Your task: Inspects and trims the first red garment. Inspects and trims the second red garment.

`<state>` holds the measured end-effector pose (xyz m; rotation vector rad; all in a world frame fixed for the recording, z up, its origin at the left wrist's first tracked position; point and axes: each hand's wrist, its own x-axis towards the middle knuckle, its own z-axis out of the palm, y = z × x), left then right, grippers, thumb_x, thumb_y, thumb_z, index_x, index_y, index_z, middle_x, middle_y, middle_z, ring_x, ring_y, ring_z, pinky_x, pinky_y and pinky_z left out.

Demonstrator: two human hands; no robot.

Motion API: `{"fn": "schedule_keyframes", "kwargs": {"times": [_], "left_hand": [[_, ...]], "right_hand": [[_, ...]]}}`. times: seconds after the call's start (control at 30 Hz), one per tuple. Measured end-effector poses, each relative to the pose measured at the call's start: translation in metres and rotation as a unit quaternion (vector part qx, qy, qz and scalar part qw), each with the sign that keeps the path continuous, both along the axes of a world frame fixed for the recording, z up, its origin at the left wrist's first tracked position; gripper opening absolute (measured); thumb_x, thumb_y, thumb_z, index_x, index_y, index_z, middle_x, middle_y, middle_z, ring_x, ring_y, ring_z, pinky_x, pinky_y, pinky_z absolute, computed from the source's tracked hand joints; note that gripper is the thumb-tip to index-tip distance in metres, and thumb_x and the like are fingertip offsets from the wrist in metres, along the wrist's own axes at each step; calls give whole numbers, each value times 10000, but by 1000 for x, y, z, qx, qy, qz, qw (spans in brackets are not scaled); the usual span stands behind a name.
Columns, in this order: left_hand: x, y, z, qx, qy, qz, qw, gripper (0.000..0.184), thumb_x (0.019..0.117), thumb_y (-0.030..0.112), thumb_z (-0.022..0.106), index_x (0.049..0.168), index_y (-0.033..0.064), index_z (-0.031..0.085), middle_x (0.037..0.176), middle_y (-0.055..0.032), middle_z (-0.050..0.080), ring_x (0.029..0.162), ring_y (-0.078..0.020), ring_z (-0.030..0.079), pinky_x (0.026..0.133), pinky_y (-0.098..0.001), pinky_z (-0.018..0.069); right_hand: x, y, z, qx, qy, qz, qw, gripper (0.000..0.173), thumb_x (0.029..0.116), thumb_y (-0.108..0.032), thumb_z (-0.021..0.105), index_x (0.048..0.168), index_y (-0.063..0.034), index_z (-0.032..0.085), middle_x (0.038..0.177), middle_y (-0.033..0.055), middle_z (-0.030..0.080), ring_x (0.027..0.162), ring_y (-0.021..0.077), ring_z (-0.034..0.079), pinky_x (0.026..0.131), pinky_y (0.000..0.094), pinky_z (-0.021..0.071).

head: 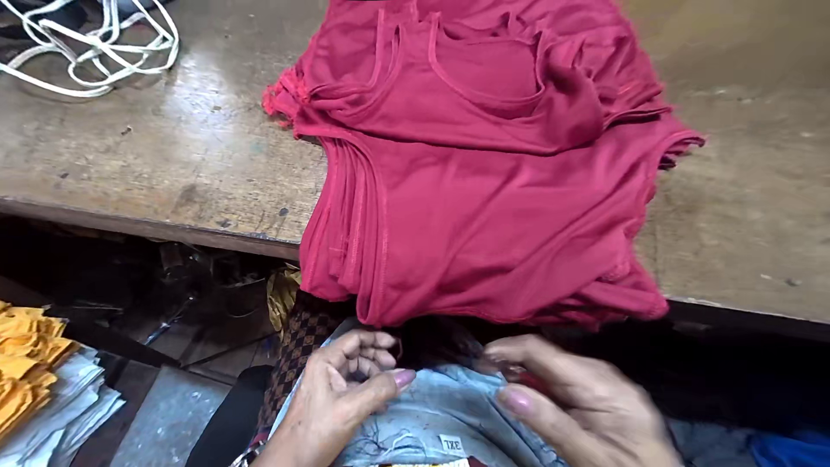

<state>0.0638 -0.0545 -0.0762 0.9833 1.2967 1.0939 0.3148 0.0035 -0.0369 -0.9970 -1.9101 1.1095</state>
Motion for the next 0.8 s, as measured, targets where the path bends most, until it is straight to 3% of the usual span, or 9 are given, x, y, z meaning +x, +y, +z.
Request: {"fn": "schedule_keyframes", "kwargs": {"times": [0.07,0.13,0.27,0.37,0.47,0.53,0.6,0.67,0.8], "left_hand": [[4,10,-2,-18,-20,28,999,412,847,321,836,1145,75,691,1060,-128,733,815,-270,736,647,-377,648],[10,18,-2,-17,-50,68,996,288,886,267,795,1085,70,730,951,-138,736,742,-237,718,637,-348,626],[11,23,4,23,-38,84,995,189,962,200,689,890,49,779,737,-117,711,597,-163,668,574,-286,586],[-3,16,17,73,14,63,995,240,970,222,668,800,78,756,678,-70,704,561,-127,662,549,-262,574],[-21,11,42,123,-8,-2,992,263,1025,204,610,872,58,767,712,-64,716,588,-97,661,568,-233,571],[-29,17,63,135,-43,-42,989,287,1047,204,569,916,53,775,744,-71,728,607,-81,661,579,-214,562],[-36,29,82,134,-73,-73,986,331,1058,268,548,920,75,779,761,-62,734,600,-56,653,562,-189,546],[-41,45,97,124,-95,-80,985,383,1073,324,507,965,80,782,817,-80,750,600,-54,654,551,-188,544],[-1,85,137,83,-2,150,985,417,1129,267,299,1068,46,646,930,-71,735,730,-116,721,590,-217,566]], "right_hand": [[26,16,23,100,-62,-57,991,261,967,-220,692,1214,-134,681,1037,-25,736,815,54,693,684,243,610],[48,35,34,198,-147,-98,964,360,952,-179,660,1306,-112,654,1137,7,728,866,52,689,723,246,595],[59,57,36,260,-232,-154,925,348,906,-230,633,1220,-90,688,896,13,692,631,60,557,535,290,469],[64,57,36,206,-180,-167,947,276,883,-282,675,1128,-162,628,825,-108,624,608,-43,512,507,157,433],[68,60,36,195,-134,-156,959,332,886,-281,695,1205,-199,659,791,-126,591,583,-59,463,502,132,395],[63,70,38,244,-163,-130,947,409,895,-254,656,1285,-135,690,867,-77,665,637,-40,518,554,163,446],[59,82,42,273,-220,-111,930,297,903,-269,628,1124,-124,763,905,-50,730,723,12,633,628,250,532],[56,96,48,235,-244,-108,935,159,868,-293,632,916,-206,757,739,-118,660,623,-3,581,542,261,478],[59,115,72,16,-165,-57,984,101,894,-162,708,798,-186,729,614,-41,632,455,63,504,387,235,364]]}}
